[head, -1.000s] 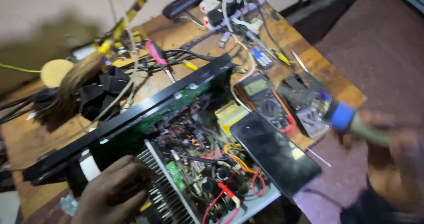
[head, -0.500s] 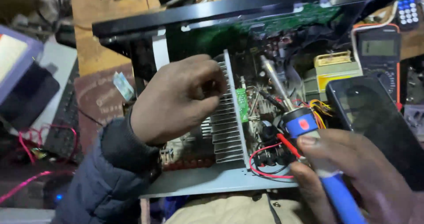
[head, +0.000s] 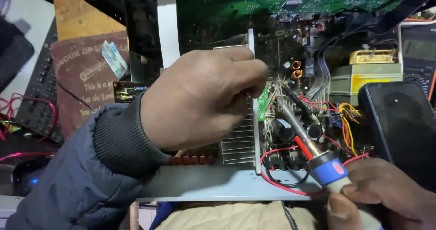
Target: Soldering electronic components onto a circuit board inside an electronic device using a soldering iron.
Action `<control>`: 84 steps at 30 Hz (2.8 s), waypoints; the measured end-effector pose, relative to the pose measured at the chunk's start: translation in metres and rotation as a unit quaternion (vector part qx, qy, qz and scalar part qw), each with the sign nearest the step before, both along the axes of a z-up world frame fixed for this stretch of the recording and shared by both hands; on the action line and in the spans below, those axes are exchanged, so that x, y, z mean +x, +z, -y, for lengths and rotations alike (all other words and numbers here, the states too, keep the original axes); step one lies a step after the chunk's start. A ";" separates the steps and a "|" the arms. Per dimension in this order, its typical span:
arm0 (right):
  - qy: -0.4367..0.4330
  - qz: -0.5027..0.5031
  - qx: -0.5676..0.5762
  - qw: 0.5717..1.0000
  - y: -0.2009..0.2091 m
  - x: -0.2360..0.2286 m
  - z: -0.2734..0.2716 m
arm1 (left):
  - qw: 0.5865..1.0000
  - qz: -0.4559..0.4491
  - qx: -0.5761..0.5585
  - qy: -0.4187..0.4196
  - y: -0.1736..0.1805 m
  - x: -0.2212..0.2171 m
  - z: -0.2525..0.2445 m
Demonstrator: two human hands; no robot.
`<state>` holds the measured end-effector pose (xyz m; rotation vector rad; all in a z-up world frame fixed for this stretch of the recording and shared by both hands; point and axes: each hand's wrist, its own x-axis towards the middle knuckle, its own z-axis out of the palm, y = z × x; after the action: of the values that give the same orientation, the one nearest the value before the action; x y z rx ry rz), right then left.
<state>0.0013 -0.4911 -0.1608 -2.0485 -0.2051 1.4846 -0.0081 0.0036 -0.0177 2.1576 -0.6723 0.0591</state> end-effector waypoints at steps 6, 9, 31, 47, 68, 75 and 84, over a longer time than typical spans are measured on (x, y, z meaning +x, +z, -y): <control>0.082 0.033 0.096 0.992 0.042 -0.001 -0.050 | 1.000 -0.013 -0.011 -0.008 -0.001 0.002 -0.001; 0.072 0.234 0.242 0.939 0.082 -0.018 -0.098 | 1.000 -0.016 -0.007 -0.010 -0.002 0.002 -0.002; -0.028 0.426 0.196 0.883 0.109 -0.045 -0.112 | 1.000 -0.026 0.003 -0.014 -0.004 0.002 0.000; -0.033 0.441 0.202 0.874 0.118 -0.049 -0.135 | 0.999 -0.027 -0.006 -0.017 -0.004 0.003 0.001; 0.177 0.084 0.125 0.973 0.004 0.009 -0.011 | 1.000 -0.018 -0.007 0.016 0.009 0.004 -0.001; -0.054 0.203 0.172 0.962 0.064 -0.024 -0.080 | 0.999 -0.022 -0.001 0.030 0.012 0.004 -0.002; -0.171 0.459 0.095 0.866 0.129 -0.060 -0.165 | 0.999 -0.022 0.001 0.035 0.013 0.005 0.000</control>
<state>-0.0587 -0.3266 -0.0317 -2.3100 -0.3159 0.1822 -0.0028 0.0040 -0.0044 2.1789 -0.5710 0.0480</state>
